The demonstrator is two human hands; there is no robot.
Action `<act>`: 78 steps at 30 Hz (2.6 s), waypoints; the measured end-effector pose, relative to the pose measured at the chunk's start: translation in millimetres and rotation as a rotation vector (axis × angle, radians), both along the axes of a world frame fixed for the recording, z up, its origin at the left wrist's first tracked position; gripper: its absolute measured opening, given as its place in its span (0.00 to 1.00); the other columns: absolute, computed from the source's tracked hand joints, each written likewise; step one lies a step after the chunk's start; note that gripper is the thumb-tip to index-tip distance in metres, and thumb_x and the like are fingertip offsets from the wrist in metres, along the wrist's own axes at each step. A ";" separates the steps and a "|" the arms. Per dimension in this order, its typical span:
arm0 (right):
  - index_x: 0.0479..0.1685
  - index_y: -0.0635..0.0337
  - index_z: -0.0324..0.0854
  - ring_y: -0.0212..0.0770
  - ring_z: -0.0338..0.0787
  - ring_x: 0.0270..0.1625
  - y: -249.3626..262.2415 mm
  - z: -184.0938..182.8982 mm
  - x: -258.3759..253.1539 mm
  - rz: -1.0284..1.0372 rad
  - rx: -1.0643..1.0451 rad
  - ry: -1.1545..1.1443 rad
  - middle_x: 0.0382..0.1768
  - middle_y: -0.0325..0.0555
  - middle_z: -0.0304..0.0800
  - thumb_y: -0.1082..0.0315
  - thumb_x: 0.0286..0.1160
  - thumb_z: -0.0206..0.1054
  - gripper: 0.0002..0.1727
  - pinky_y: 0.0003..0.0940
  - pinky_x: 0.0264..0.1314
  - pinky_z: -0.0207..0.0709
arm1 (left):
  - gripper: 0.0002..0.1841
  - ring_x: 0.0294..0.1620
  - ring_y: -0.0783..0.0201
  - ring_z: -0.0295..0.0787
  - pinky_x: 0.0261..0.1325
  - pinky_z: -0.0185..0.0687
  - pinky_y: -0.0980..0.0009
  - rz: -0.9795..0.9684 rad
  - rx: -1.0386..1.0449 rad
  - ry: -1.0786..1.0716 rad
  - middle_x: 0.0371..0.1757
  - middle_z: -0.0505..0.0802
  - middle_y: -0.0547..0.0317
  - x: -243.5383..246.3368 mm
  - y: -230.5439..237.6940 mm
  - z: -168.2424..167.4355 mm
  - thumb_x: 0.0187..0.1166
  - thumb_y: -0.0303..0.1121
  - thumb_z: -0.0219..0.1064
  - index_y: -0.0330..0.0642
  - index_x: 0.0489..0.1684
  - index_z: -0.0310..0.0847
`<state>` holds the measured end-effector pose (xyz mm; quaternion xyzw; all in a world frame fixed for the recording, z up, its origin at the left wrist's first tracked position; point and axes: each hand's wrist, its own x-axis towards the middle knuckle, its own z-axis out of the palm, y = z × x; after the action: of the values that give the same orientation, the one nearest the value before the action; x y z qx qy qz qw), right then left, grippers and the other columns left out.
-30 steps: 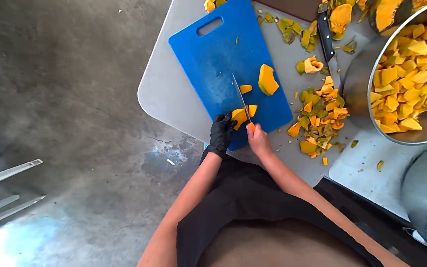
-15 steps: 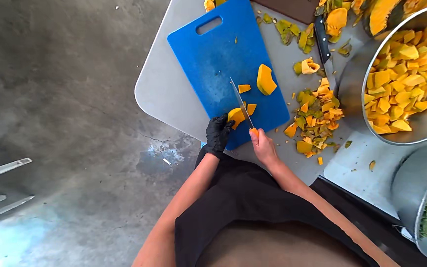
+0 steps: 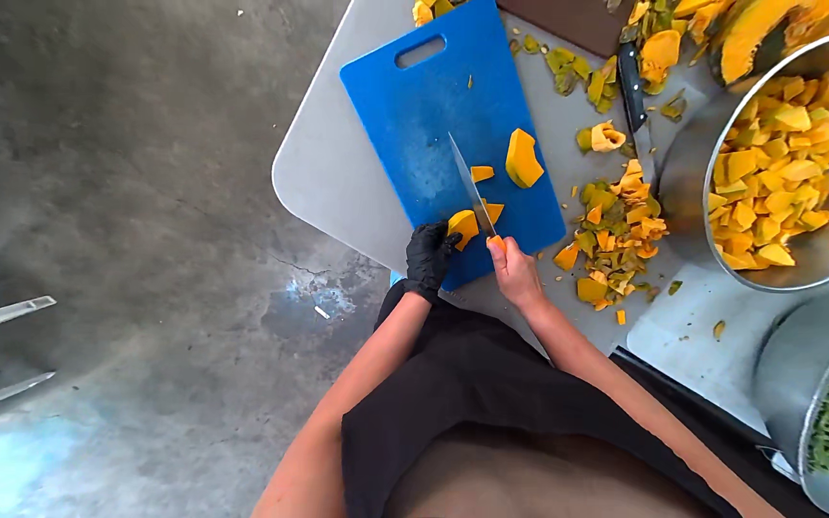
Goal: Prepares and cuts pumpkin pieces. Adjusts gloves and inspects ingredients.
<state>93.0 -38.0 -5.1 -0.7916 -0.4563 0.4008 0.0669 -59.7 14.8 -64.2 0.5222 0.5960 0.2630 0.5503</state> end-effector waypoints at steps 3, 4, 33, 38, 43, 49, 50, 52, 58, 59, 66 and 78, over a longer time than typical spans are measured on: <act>0.58 0.76 0.77 0.63 0.91 0.40 -9.2 5.2 -2.6 0.030 -0.023 -0.018 0.33 0.65 0.87 0.55 0.95 0.50 0.26 0.58 0.48 0.82 | 0.16 0.57 0.49 0.89 0.67 0.81 0.56 -0.001 -0.008 -0.005 0.52 0.92 0.35 -0.1 0.9 0.5 0.74 0.27 0.75 0.25 0.54 0.87; 0.59 0.76 0.76 0.64 0.92 0.42 -10.5 4.8 -3.9 0.033 -0.051 -0.026 0.34 0.65 0.88 0.55 0.96 0.50 0.26 0.58 0.50 0.82 | 0.15 0.57 0.49 0.89 0.66 0.81 0.56 0.007 -0.006 -0.015 0.52 0.92 0.36 0.1 0.3 -0.6 0.73 0.27 0.75 0.25 0.54 0.87; 0.65 0.77 0.75 0.71 0.92 0.54 23.4 -30.0 -17.3 0.021 -0.154 -0.057 0.46 0.72 0.90 0.52 0.95 0.50 0.30 0.66 0.58 0.81 | 0.15 0.55 0.52 0.88 0.64 0.81 0.58 0.016 -0.039 0.001 0.51 0.92 0.38 0.3 -0.1 -0.8 0.75 0.28 0.74 0.28 0.56 0.90; 0.60 0.73 0.76 0.66 0.91 0.39 16.3 -15.7 -0.6 0.055 -0.015 -0.034 0.34 0.66 0.87 0.51 0.96 0.48 0.28 0.62 0.44 0.82 | 0.14 0.55 0.52 0.88 0.64 0.81 0.57 -0.001 -0.027 -0.039 0.50 0.92 0.40 -0.2 6.7 -2.6 0.74 0.29 0.75 0.29 0.53 0.90; 0.58 0.74 0.77 0.62 0.90 0.36 -8.1 3.9 5.6 0.075 -0.043 -0.035 0.31 0.63 0.86 0.54 0.95 0.50 0.26 0.59 0.45 0.81 | 0.14 0.58 0.46 0.88 0.69 0.78 0.54 -0.135 -0.021 0.035 0.53 0.92 0.35 -3.1 18.4 8.6 0.75 0.26 0.73 0.27 0.55 0.90; 0.60 0.75 0.76 0.66 0.91 0.44 -12.8 3.6 -1.0 0.105 -0.118 -0.053 0.35 0.67 0.88 0.55 0.96 0.49 0.26 0.61 0.51 0.81 | 0.14 0.58 0.46 0.88 0.69 0.78 0.54 -0.171 -0.016 0.045 0.52 0.92 0.35 -5.6 20.8 11.2 0.75 0.25 0.73 0.26 0.55 0.89; 0.61 0.75 0.75 0.66 0.92 0.45 -12.2 1.4 -3.6 0.098 -0.144 -0.065 0.36 0.67 0.88 0.55 0.96 0.49 0.26 0.61 0.52 0.81 | 0.14 0.58 0.47 0.88 0.68 0.79 0.54 -0.158 -0.014 0.032 0.52 0.92 0.35 -5.6 19.6 9.7 0.75 0.25 0.73 0.26 0.55 0.89; 0.62 0.75 0.74 0.68 0.93 0.48 -10.9 -7.9 -9.0 0.068 -0.178 -0.090 0.39 0.69 0.89 0.55 0.95 0.50 0.26 0.62 0.53 0.82 | 0.14 0.56 0.49 0.88 0.66 0.80 0.57 -0.131 -0.016 0.010 0.51 0.92 0.36 -4.6 16.8 6.4 0.75 0.25 0.73 0.26 0.54 0.89; 0.61 0.76 0.76 0.70 0.93 0.51 24.0 -30.6 -13.7 0.074 -0.115 -0.075 0.43 0.71 0.90 0.51 0.95 0.49 0.29 0.65 0.54 0.82 | 0.13 0.57 0.48 0.88 0.68 0.79 0.57 -0.157 -0.011 0.043 0.52 0.92 0.36 -3.4 18.3 10.1 0.76 0.25 0.72 0.26 0.54 0.89; 0.61 0.75 0.76 0.69 0.93 0.48 24.4 -30.1 -10.0 0.085 -0.082 -0.066 0.41 0.69 0.90 0.51 0.96 0.49 0.29 0.64 0.52 0.82 | 0.14 0.58 0.48 0.88 0.68 0.79 0.56 -0.164 0.000 0.042 0.53 0.92 0.35 -3.7 20.1 10.9 0.75 0.25 0.72 0.26 0.54 0.89; 0.58 0.74 0.77 0.63 0.91 0.35 -7.0 -2.8 -1.7 0.109 -0.008 -0.068 0.30 0.63 0.86 0.52 0.96 0.49 0.27 0.60 0.42 0.82 | 0.14 0.50 0.53 0.91 0.61 0.84 0.56 -0.023 -0.118 -0.015 0.47 0.93 0.41 -7.3 13.1 5.4 0.72 0.30 0.77 0.27 0.48 0.87; 0.60 0.77 0.76 0.65 0.91 0.41 -4.5 -17.2 -8.4 0.089 -0.142 -0.046 0.34 0.67 0.87 0.57 0.95 0.50 0.25 0.60 0.49 0.82 | 0.12 0.47 0.59 0.91 0.57 0.86 0.61 0.060 -0.201 -0.088 0.47 0.93 0.43 -1.6 7.3 3.8 0.76 0.28 0.74 0.28 0.51 0.87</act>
<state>84.6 -42.5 -22.4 -0.7823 -0.4630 0.4164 -0.0182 -61.4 22.1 -60.4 0.4342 0.6100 0.2411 0.6174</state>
